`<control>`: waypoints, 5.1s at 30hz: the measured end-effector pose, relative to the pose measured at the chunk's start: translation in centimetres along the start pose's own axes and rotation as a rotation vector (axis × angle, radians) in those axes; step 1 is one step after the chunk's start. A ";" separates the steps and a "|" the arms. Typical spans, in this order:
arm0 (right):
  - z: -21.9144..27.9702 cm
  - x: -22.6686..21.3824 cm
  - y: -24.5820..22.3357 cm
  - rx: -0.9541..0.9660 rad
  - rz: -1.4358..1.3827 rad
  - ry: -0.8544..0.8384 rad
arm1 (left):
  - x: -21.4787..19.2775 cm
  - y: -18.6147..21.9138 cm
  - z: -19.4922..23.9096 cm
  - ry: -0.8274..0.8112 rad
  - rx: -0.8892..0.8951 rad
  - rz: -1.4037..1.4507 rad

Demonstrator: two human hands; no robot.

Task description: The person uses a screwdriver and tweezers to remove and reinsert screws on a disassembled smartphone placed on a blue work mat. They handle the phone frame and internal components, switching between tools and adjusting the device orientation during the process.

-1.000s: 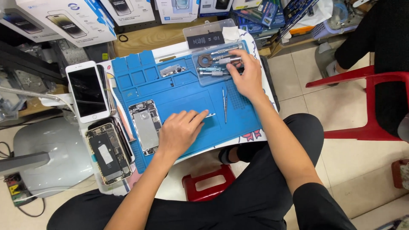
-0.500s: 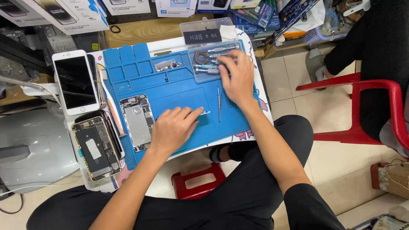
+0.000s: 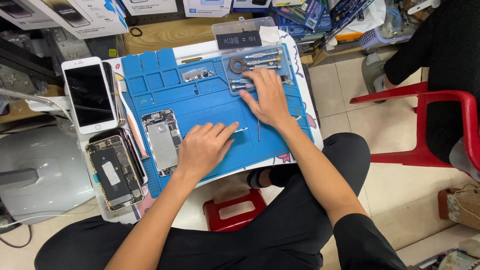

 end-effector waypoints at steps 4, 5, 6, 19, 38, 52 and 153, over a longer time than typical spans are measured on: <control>-0.2 0.3 -0.8 -0.054 0.046 -0.046 | 0.0 -0.1 -0.1 -0.002 -0.011 0.003; 0.0 0.5 -0.8 -0.054 0.039 -0.055 | -0.1 0.0 -0.1 -0.006 -0.009 -0.001; 0.1 0.7 -0.8 -0.054 0.032 -0.064 | -0.2 0.1 -0.1 -0.009 -0.007 -0.004; 5.6 -1.3 -2.0 0.227 -0.028 -0.383 | -0.7 -0.7 -0.6 -0.064 -0.094 0.205; 5.5 -5.4 -1.9 0.286 -0.289 -0.159 | -1.6 0.0 -1.3 -0.042 -0.105 0.089; 6.0 -4.7 -1.3 0.209 -0.036 -0.194 | -2.0 0.2 -1.1 -0.051 -0.105 0.076; 5.6 -5.9 -1.3 0.375 -0.449 0.074 | -1.5 -0.1 -1.8 -0.157 -0.187 0.161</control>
Point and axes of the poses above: each hand's wrist, its own z-axis away from the middle knuckle, its own x-axis out of the palm, y = z × x, the point moved 9 cm from there along -z, towards the middle knuckle, and after that the axes turned 10 degrees about -x, right-handed, at the moved point
